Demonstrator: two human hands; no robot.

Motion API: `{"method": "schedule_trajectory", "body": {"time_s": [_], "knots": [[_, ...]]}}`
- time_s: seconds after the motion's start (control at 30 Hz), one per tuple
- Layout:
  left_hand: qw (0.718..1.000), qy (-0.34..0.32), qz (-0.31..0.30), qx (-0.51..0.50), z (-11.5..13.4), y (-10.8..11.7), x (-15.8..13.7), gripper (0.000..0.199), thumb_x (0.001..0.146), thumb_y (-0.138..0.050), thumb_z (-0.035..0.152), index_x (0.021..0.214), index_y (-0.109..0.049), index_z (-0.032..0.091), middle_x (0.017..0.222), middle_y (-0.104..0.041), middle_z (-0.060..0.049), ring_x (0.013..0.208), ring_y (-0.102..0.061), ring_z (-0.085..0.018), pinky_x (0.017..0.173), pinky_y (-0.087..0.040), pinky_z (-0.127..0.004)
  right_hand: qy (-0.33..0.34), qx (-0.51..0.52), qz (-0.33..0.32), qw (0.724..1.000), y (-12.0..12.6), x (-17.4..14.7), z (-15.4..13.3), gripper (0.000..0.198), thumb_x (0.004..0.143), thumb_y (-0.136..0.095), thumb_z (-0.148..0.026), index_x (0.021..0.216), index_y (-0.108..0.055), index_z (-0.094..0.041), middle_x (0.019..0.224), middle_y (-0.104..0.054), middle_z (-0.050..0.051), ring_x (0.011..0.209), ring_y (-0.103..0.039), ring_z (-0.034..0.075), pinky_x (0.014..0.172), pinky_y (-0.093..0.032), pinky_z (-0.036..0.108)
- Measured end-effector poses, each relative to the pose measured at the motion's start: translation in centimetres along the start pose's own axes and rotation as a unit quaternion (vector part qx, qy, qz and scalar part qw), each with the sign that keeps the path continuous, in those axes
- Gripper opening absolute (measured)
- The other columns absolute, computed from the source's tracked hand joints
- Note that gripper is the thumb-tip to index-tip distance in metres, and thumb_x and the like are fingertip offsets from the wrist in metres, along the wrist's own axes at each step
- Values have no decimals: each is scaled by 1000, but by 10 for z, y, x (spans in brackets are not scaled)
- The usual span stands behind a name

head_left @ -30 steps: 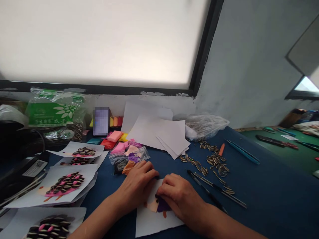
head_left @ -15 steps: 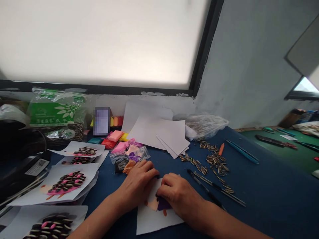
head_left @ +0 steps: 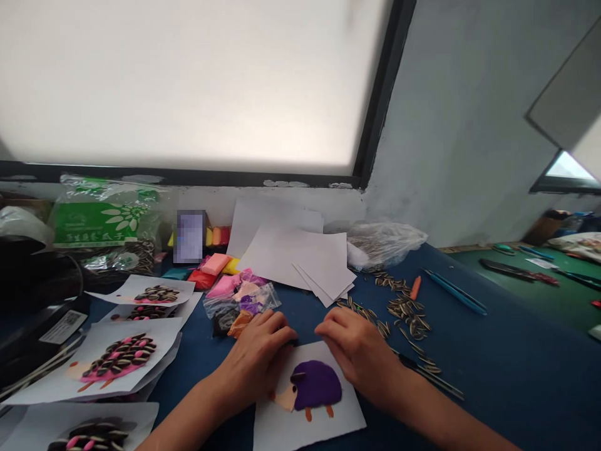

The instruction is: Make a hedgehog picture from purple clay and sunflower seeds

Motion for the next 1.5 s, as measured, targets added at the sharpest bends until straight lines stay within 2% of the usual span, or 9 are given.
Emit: {"method": "schedule_trajectory", "body": {"time_s": [0.13,0.23,0.43,0.67,0.77,1.0,1.17,1.33,1.5], "knots": [[1000,-3,17,4,-1,-2,-2,24,94,-42,13,99,-65,19,94,-59,-8,84,-54,-24,71,-43,-37,-109,-94,-21,989,1,3,36,27,93,-49,-4,101,-72,-14,94,-63,10,88,-57,22,80,-47,33],[999,-15,37,15,-2,-4,-3,27,96,-40,15,104,-65,21,104,-61,-10,89,-55,-25,75,-45,-38,-111,-113,-33,987,-4,5,43,30,94,-49,-5,106,-74,-18,95,-62,10,90,-56,22,80,-46,33],[999,-34,30,28,-4,-10,-4,39,91,-38,7,117,-63,24,113,-62,-10,92,-56,-26,76,-48,-41,-88,-168,-86,978,-16,21,33,37,92,-50,-7,116,-70,-27,96,-62,9,89,-56,23,78,-42,33],[999,-32,25,24,-1,-6,-2,35,92,-39,11,113,-65,21,113,-63,-12,93,-56,-27,75,-49,-42,-127,-221,-85,963,-18,48,41,36,91,-43,-5,121,-63,-6,101,-65,21,96,-58,31,86,-41,42],[999,-34,34,22,0,-5,-2,34,93,-38,12,110,-66,21,109,-63,-12,91,-56,-26,75,-49,-41,-137,-225,-78,962,-18,57,45,39,92,-40,-4,126,-59,-4,104,-66,22,99,-59,31,88,-42,42],[998,-30,37,29,0,-6,-1,34,95,-37,14,108,-67,23,108,-63,-11,90,-56,-26,73,-48,-39,-69,-180,-77,978,-23,77,44,37,97,-42,-11,129,-59,-11,130,-61,16,113,-57,29,94,-45,39],[999,-28,37,21,-1,-6,-1,34,96,-37,15,109,-67,22,109,-63,-11,91,-56,-26,74,-48,-40,-18,-138,-91,986,-29,76,43,31,97,-49,-17,123,-64,-11,135,-59,15,120,-57,26,100,-44,38],[999,-30,30,13,0,-6,-2,34,96,-36,15,109,-67,21,110,-63,-12,91,-55,-26,75,-49,-42,10,-111,-101,989,-25,58,40,30,95,-49,-9,118,-68,-12,129,-64,14,116,-59,25,100,-45,37],[999,-27,31,20,0,-6,-2,33,95,-38,12,110,-67,21,110,-63,-12,92,-56,-26,75,-49,-41,0,-91,-117,989,-12,32,34,26,91,-54,-4,102,-74,-17,104,-70,9,95,-64,21,83,-50,31]]}}
Point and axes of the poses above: each hand's wrist, its own x-axis towards the middle knuckle, its own y-axis out of the back of the hand, z = x × y, the point moved 4 cm from there along x, towards the middle knuckle
